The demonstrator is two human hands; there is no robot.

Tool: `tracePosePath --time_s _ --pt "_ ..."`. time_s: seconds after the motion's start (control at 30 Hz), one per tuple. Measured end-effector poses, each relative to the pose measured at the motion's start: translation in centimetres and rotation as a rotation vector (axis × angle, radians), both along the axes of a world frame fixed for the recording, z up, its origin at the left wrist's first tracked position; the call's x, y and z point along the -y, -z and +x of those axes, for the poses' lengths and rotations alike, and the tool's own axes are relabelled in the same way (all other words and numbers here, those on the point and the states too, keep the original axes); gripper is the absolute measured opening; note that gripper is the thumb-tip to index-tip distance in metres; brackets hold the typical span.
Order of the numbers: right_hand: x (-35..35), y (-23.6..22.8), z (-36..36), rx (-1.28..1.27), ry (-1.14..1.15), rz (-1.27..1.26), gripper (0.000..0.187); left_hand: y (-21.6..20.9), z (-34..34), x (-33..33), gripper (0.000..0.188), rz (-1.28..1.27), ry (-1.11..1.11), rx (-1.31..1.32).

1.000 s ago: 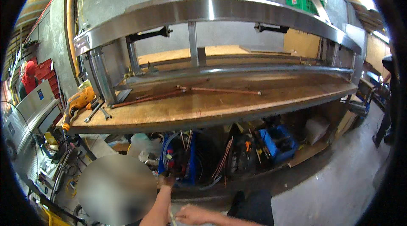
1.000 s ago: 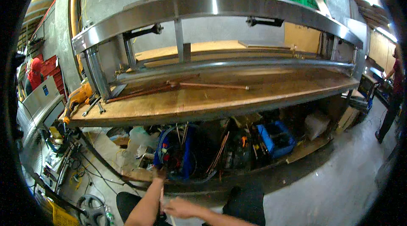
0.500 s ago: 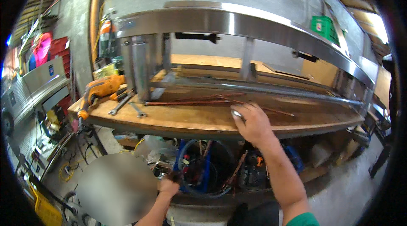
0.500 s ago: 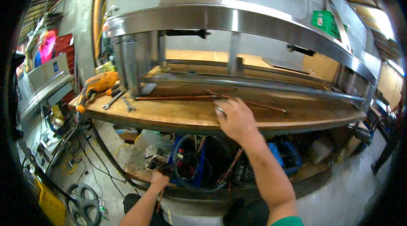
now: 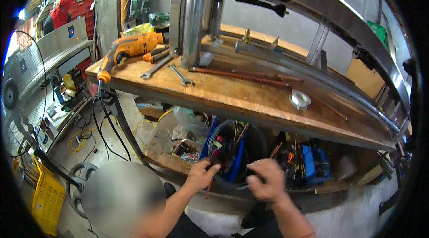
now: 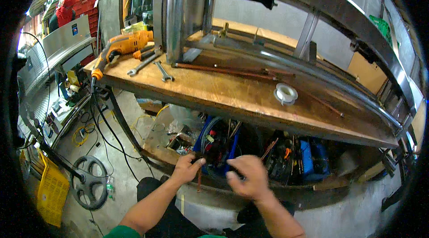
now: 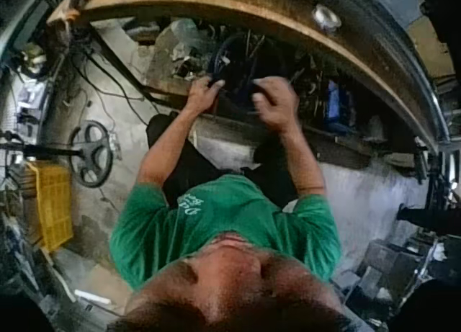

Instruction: The person sits on the floor and wraps white tape around the ends of several copper pipes. They repeatedly pick up a pipe, apply tape, and place it on the workbench.

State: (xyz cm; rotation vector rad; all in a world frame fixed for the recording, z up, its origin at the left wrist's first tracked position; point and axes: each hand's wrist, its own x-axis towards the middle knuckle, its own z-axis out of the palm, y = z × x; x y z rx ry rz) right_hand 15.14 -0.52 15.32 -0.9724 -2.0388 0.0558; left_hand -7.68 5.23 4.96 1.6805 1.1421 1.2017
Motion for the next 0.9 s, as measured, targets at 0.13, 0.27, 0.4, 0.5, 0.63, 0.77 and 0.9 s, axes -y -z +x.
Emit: tracePosePath --time_s 0.13,0.27,0.4,0.5,0.63,0.77,0.9 --pt "0.2 13.7 -1.9 -0.074 -0.054 -0.776 0.043 2.2 2.4 0.7 0.021 -0.212 0.183 0.414" --pt "0.6 14.3 -2.0 -0.115 -0.168 -1.164 0.037 4.3 2.5 0.5 0.022 -0.364 0.2 0.511" --pt "-0.1 14.7 1.0 -0.041 -0.199 -1.175 0.045 3.5 3.0 -0.7 0.024 -0.499 -0.062 0.422" --pt "-0.1 14.9 2.0 0.298 -0.189 -1.158 0.058 5.8 1.5 -2.6 0.028 -0.442 -0.234 0.604" --pt "0.6 16.2 2.7 0.506 -0.118 -1.169 0.049 7.0 -0.2 -4.7 0.035 -0.329 -0.214 0.666" --pt "1.0 17.8 2.9 0.448 -0.087 -1.161 0.035 6.3 1.2 -4.7 0.033 -0.356 -0.25 0.553" --pt "1.2 16.6 2.6 0.347 -0.163 -1.149 0.032 6.3 2.5 -4.4 0.031 -0.297 -0.228 0.598"
